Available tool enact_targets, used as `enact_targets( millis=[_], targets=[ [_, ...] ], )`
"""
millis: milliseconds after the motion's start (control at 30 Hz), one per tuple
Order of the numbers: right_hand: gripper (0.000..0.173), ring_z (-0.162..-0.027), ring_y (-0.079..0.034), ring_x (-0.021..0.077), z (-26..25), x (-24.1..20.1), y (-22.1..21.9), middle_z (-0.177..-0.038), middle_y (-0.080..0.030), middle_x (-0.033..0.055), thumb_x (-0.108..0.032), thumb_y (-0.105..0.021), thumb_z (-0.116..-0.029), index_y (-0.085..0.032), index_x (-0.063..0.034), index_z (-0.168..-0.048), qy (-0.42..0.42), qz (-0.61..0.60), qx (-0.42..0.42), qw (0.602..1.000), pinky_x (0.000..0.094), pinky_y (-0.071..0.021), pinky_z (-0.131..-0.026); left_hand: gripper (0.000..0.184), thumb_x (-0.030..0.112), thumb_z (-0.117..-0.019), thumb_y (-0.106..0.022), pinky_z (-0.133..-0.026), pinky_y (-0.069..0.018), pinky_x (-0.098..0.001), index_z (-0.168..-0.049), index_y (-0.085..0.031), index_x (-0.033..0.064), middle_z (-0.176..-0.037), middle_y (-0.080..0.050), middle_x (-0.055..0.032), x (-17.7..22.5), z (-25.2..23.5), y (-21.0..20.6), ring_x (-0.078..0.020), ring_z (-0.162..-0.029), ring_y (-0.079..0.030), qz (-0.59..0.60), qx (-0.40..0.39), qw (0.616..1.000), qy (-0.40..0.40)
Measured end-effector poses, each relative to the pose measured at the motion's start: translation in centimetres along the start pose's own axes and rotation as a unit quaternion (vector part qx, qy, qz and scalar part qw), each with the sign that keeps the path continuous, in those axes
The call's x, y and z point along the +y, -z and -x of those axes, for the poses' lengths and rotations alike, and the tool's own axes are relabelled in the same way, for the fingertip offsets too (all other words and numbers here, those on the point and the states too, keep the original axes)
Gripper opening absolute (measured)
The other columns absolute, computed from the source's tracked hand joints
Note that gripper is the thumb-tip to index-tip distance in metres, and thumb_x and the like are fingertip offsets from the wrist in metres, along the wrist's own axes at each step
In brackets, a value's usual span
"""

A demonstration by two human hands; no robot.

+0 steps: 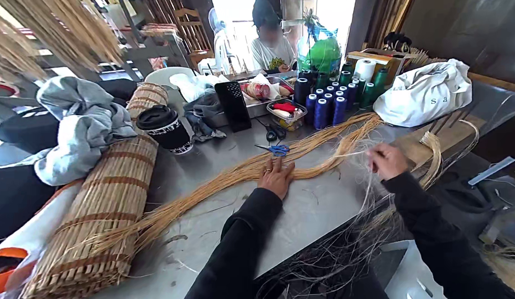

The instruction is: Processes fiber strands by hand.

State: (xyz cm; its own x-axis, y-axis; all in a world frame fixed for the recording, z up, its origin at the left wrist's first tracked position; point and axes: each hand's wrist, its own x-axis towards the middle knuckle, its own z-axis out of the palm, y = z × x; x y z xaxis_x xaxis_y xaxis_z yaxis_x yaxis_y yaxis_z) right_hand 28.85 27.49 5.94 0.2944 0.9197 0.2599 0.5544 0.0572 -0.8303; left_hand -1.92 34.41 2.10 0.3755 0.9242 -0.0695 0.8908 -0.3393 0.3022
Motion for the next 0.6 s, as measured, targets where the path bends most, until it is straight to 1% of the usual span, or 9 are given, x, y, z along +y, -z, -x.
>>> enact_targets(
  millis=[67,133,267,333,400,467,500,567,600],
  targets=[
    [0.013,-0.053,-0.060,0.0083,-1.5,0.1,2.2,-0.067,-0.061,-0.0016,-0.010,-0.051,-0.1056,-0.060,-0.0006,-0.102,-0.055,-0.180,0.061,0.980,0.0282,-0.0569,-0.056,0.045,0.039,-0.1112,-0.040,-0.124,-0.0115,-0.0625,-0.155,-0.047,0.0333,-0.170,-0.023,-0.0146,0.0,-0.1,0.1,-0.0405,-0.157,-0.014,-0.002,0.003,1.000,0.009],
    [0.018,-0.057,-0.065,0.0082,-3.3,0.8,4.7,-0.067,-0.067,-0.0047,-0.011,-0.044,-0.1072,-0.058,-0.0091,-0.096,-0.079,-0.327,0.128,0.933,0.0271,-0.0596,-0.059,0.044,0.038,-0.1114,-0.040,-0.124,-0.0117,-0.0630,-0.155,-0.047,0.0339,-0.170,-0.023,-0.0146,0.0,-0.2,0.0,-0.0406,-0.157,-0.013,0.002,0.003,1.000,0.015],
    [0.017,-0.080,-0.073,0.0150,-4.0,2.3,9.5,-0.085,-0.070,0.0021,-0.010,-0.036,-0.1093,-0.052,-0.0071,-0.110,-0.071,-0.481,0.267,0.832,0.0312,-0.0619,-0.079,0.044,0.036,-0.1117,-0.039,-0.124,-0.0106,-0.0622,-0.155,-0.046,0.0364,-0.170,-0.022,-0.0151,0.1,-0.2,0.1,-0.0398,-0.157,-0.013,0.001,-0.001,0.999,0.049],
    [0.019,-0.095,-0.073,0.0191,-2.6,3.5,11.9,-0.100,-0.070,0.0057,-0.008,-0.032,-0.1096,-0.047,-0.0054,-0.120,-0.026,-0.486,0.318,0.814,0.0357,-0.0598,-0.089,0.044,0.036,-0.1117,-0.039,-0.124,-0.0102,-0.0629,-0.155,-0.046,0.0378,-0.170,-0.021,-0.0146,0.4,-0.2,0.3,-0.0403,-0.157,-0.013,-0.005,-0.003,0.998,0.069],
    [0.019,-0.100,-0.073,0.0236,-0.4,5.0,13.6,-0.107,-0.071,0.0106,-0.009,-0.032,-0.1109,-0.047,-0.0025,-0.121,0.011,-0.460,0.377,0.804,0.0396,-0.0609,-0.091,0.043,0.037,-0.1117,-0.039,-0.123,-0.0094,-0.0642,-0.154,-0.045,0.0403,-0.170,-0.021,-0.0147,0.6,-0.3,0.4,-0.0416,-0.157,-0.013,-0.007,-0.008,0.996,0.085],
    [0.017,-0.099,-0.074,0.0248,2.0,5.9,14.0,-0.107,-0.071,0.0121,-0.006,-0.031,-0.1105,-0.046,-0.0009,-0.117,0.021,-0.406,0.405,0.819,0.0407,-0.0621,-0.090,0.043,0.038,-0.1116,-0.039,-0.123,-0.0093,-0.0656,-0.154,-0.045,0.0415,-0.170,-0.022,-0.0156,0.6,-0.3,0.4,-0.0427,-0.157,-0.013,-0.005,-0.008,0.995,0.094],
    [0.016,-0.098,-0.074,0.0236,3.5,6.5,14.0,-0.108,-0.071,0.0115,-0.005,-0.032,-0.1094,-0.046,-0.0002,-0.116,0.014,-0.364,0.394,0.844,0.0400,-0.0624,-0.089,0.043,0.037,-0.1115,-0.039,-0.123,-0.0093,-0.0656,-0.154,-0.045,0.0416,-0.170,-0.022,-0.0158,0.6,-0.3,0.4,-0.0427,-0.157,-0.012,-0.005,-0.009,0.995,0.097],
    [0.017,-0.088,-0.075,0.0179,7.0,7.7,13.9,-0.107,-0.073,0.0097,-0.003,-0.040,-0.1033,-0.053,0.0049,-0.112,-0.027,-0.219,0.303,0.927,0.0350,-0.0636,-0.082,0.044,0.037,-0.1116,-0.039,-0.122,-0.0087,-0.0663,-0.155,-0.044,0.0408,-0.169,-0.022,-0.0160,0.6,-0.4,0.3,-0.0427,-0.157,-0.012,-0.004,-0.009,0.995,0.099],
    [0.018,-0.082,-0.075,0.0163,8.8,7.7,14.2,-0.105,-0.074,0.0097,-0.004,-0.050,-0.1008,-0.060,0.0067,-0.111,-0.072,-0.121,0.210,0.968,0.0330,-0.0641,-0.076,0.044,0.036,-0.1115,-0.040,-0.122,-0.0088,-0.0669,-0.155,-0.045,0.0401,-0.169,-0.023,-0.0165,0.6,-0.4,0.3,-0.0431,-0.157,-0.012,-0.002,-0.005,0.995,0.097]
  ],
)
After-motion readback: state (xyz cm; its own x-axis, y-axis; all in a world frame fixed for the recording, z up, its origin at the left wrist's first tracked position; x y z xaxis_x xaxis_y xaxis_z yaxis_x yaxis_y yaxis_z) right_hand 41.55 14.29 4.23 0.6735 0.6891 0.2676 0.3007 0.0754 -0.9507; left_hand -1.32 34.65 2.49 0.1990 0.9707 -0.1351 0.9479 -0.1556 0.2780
